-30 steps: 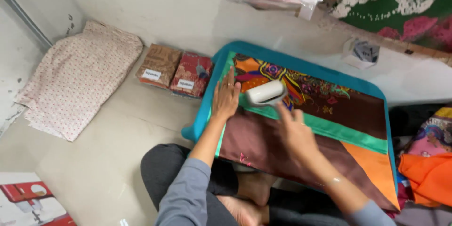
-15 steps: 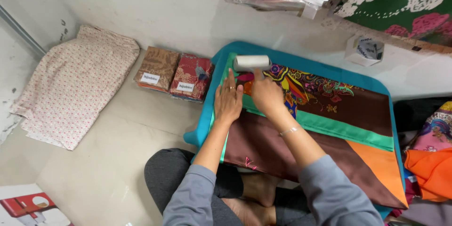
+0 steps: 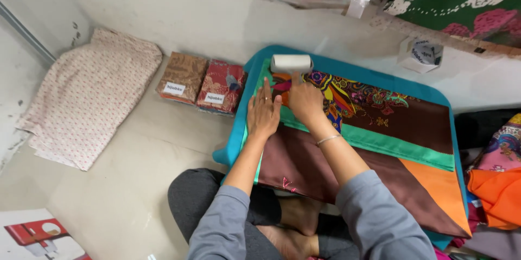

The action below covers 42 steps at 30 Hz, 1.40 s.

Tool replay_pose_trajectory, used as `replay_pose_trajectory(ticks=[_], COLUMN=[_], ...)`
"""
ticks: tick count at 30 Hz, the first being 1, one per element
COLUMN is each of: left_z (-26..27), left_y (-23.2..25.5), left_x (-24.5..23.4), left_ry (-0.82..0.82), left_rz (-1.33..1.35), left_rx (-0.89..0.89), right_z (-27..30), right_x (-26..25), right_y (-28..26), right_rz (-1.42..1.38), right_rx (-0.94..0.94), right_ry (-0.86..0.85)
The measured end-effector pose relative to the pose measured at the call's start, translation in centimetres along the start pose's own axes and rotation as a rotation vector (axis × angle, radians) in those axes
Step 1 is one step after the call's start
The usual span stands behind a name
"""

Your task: Cleaning a piece of fabric with a lint roller and then folding it neatly.

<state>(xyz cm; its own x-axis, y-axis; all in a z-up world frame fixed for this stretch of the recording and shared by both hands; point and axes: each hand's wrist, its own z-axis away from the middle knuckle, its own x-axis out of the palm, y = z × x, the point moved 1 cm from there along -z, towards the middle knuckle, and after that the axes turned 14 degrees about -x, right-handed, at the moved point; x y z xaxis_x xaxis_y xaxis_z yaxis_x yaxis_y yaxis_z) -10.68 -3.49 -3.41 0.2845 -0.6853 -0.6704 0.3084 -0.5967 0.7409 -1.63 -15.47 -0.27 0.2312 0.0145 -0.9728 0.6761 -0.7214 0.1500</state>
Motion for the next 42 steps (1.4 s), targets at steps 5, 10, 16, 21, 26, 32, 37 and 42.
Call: replay_pose_trajectory(ticks=[5, 10, 16, 21, 26, 32, 37, 42], left_z=[0.0, 0.8, 0.5, -0.3, 0.4, -1.4, -1.2, -0.9], left_y=[-0.3, 0.4, 0.4, -0.9, -0.4, -2.3, -2.5, -2.6], left_x=[0.1, -1.1, -0.8, 0.4, -0.2, 2.7, 3.5, 3.9], left_ry=[0.034, 0.047, 0.08, 0.078, 0.038, 0.117, 0.27, 0.337], left_rz=[0.009, 0.187, 0.052, 0.125, 0.032, -0.212, -0.38, -0.425], left_rx=[0.031, 0.034, 0.046, 0.053, 0.073, 0.07, 0.145, 0.159], right_z=[6.1, 8.2, 0.1, 3.2, 12.9, 5.0, 6.1, 14.0], right_x=[-3.8, -6.7, -1.0, -2.0, -5.1, -0.1, -0.3, -5.9], right_y=[-1.9, -4.4, -0.7, -1.2, -6.6, -2.1, 1.0, -1.6], right_rz=[-0.08, -0.072, -0.107, -0.149, 0.33, 0.233, 0.162, 0.031], right_rx=[-0.057, -0.029, -0.025, -0.004, -0.063, 0.097, 0.102, 0.087], right_ry=[-0.081, -0.234, -0.041, -0.093, 0.022, 0.078, 0.043, -0.156])
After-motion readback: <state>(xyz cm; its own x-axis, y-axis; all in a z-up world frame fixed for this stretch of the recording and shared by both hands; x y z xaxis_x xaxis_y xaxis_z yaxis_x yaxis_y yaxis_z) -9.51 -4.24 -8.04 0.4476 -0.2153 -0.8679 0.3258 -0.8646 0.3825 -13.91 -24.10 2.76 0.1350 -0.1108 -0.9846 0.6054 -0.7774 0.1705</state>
